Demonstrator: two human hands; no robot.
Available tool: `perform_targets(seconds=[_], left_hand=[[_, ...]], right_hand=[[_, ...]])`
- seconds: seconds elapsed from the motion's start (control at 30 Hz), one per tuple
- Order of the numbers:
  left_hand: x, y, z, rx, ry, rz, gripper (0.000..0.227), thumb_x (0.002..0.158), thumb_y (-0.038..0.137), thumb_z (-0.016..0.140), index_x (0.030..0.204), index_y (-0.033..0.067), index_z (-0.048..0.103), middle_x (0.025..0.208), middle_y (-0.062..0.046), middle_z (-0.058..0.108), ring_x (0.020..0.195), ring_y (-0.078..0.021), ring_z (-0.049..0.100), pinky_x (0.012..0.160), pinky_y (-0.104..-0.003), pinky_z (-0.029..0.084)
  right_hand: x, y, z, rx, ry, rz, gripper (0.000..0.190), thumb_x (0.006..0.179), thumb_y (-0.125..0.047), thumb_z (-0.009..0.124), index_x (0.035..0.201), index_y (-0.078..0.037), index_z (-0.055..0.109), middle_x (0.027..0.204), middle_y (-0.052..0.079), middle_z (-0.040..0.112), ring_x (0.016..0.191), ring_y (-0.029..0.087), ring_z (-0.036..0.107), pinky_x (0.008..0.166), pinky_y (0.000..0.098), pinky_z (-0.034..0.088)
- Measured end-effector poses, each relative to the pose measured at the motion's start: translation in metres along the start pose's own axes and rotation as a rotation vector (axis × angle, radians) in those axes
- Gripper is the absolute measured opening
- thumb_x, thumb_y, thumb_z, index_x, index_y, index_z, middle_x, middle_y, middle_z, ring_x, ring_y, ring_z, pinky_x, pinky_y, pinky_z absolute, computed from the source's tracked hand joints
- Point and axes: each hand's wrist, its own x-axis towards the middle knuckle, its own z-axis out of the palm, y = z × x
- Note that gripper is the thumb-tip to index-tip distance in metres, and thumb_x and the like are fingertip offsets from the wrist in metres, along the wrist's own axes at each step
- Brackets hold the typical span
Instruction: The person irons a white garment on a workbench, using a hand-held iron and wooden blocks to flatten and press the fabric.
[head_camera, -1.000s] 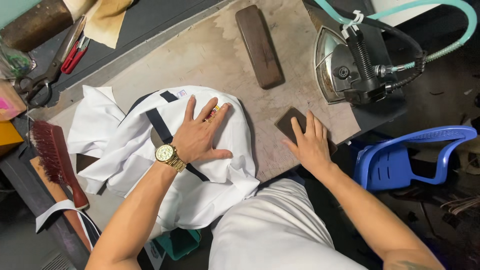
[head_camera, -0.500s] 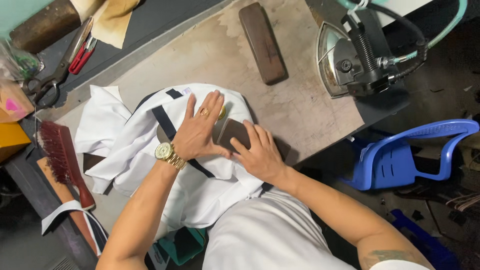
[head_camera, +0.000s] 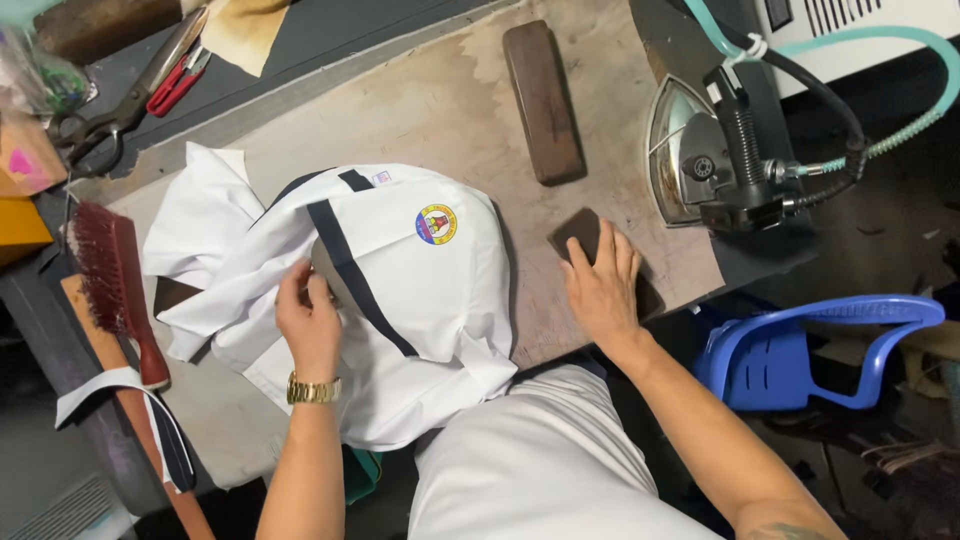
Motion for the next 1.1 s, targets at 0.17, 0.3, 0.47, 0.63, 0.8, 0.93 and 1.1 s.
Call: perform_targets(seconds=[0.17, 0.3, 0.47, 0.63, 0.8, 0.93, 1.1], left_hand=[[0.026, -0.044, 0.013, -0.075, -0.102, -0.192, 0.034, 0.107, 0.031, 0.066, 0.119, -0.0010, 0.067, 0.101, -0.019, 0.067, 0.096, -0.0306, 0.063, 0.079, -0.042, 0.051], [0.006, 0.023, 0.004, -0.583, -0.351, -0.539, 0.062, 0.095, 0.052, 0.065, 0.141, 0.0111, 0.061, 0.134, -0.019, 0.066, 0.122, -0.0331, 0.063, 0.098, -0.050, 0.051], [-0.023, 0.023, 0.015, -0.838, -0.191, -0.524, 0.036, 0.105, 0.036, 0.059, 0.128, 0.0083, 0.064, 0.113, -0.019, 0.074, 0.102, -0.0287, 0.074, 0.084, -0.043, 0.060], [-0.041, 0.022, 0.015, -0.995, -0.031, -0.574, 0.047, 0.104, 0.048, 0.053, 0.132, 0.0102, 0.062, 0.122, -0.017, 0.073, 0.108, -0.0287, 0.073, 0.092, -0.043, 0.062], [-0.053, 0.033, 0.006, -1.141, 0.063, -0.596, 0.064, 0.099, 0.065, 0.043, 0.136, 0.0170, 0.063, 0.132, -0.009, 0.070, 0.119, -0.0226, 0.068, 0.105, -0.040, 0.056], [-0.049, 0.064, -0.035, -1.191, 0.118, -0.631, 0.078, 0.093, 0.075, 0.039, 0.141, 0.0175, 0.061, 0.137, -0.009, 0.067, 0.123, -0.0238, 0.066, 0.108, -0.040, 0.054], [-0.012, 0.120, -0.104, -1.255, 0.079, -0.472, 0.071, 0.091, 0.067, 0.045, 0.140, 0.0180, 0.061, 0.140, -0.011, 0.066, 0.124, -0.0256, 0.067, 0.112, -0.041, 0.053]], right_hand=[[-0.009, -0.070, -0.003, 0.217, -0.147, -0.379, 0.051, 0.093, -0.054, 0.070, 0.078, -0.006, 0.063, 0.077, 0.014, 0.059, 0.079, 0.032, 0.061, 0.073, 0.0461, 0.046], [-0.036, -0.065, 0.038, 0.590, -0.576, -0.343, 0.048, 0.109, -0.036, 0.050, 0.070, -0.008, 0.056, 0.062, 0.011, 0.055, 0.066, 0.030, 0.063, 0.066, 0.0397, 0.046], [-0.018, -0.051, 0.006, 0.742, -0.745, -0.402, 0.048, 0.110, -0.035, 0.047, 0.067, -0.012, 0.049, 0.061, 0.008, 0.052, 0.067, 0.027, 0.060, 0.071, 0.0383, 0.046], [-0.022, -0.072, 0.001, 0.786, -0.789, -0.444, 0.045, 0.108, -0.032, 0.051, 0.068, -0.011, 0.049, 0.063, 0.010, 0.055, 0.069, 0.028, 0.061, 0.075, 0.0381, 0.045], [-0.006, -0.112, -0.025, 1.071, -0.782, -0.440, 0.031, 0.100, -0.027, 0.066, 0.077, -0.006, 0.067, 0.073, 0.018, 0.070, 0.074, 0.037, 0.070, 0.069, 0.0430, 0.055], [0.019, -0.084, 0.023, 1.100, -0.199, 0.083, 0.026, 0.098, -0.034, 0.069, 0.079, -0.017, 0.074, 0.072, -0.002, 0.074, 0.073, 0.017, 0.073, 0.076, 0.0285, 0.056], [0.030, -0.110, 0.046, 1.166, -0.386, 0.208, 0.076, 0.104, -0.056, 0.037, 0.150, 0.004, 0.045, 0.147, 0.029, 0.053, 0.137, 0.040, 0.048, 0.112, 0.0485, 0.042]])
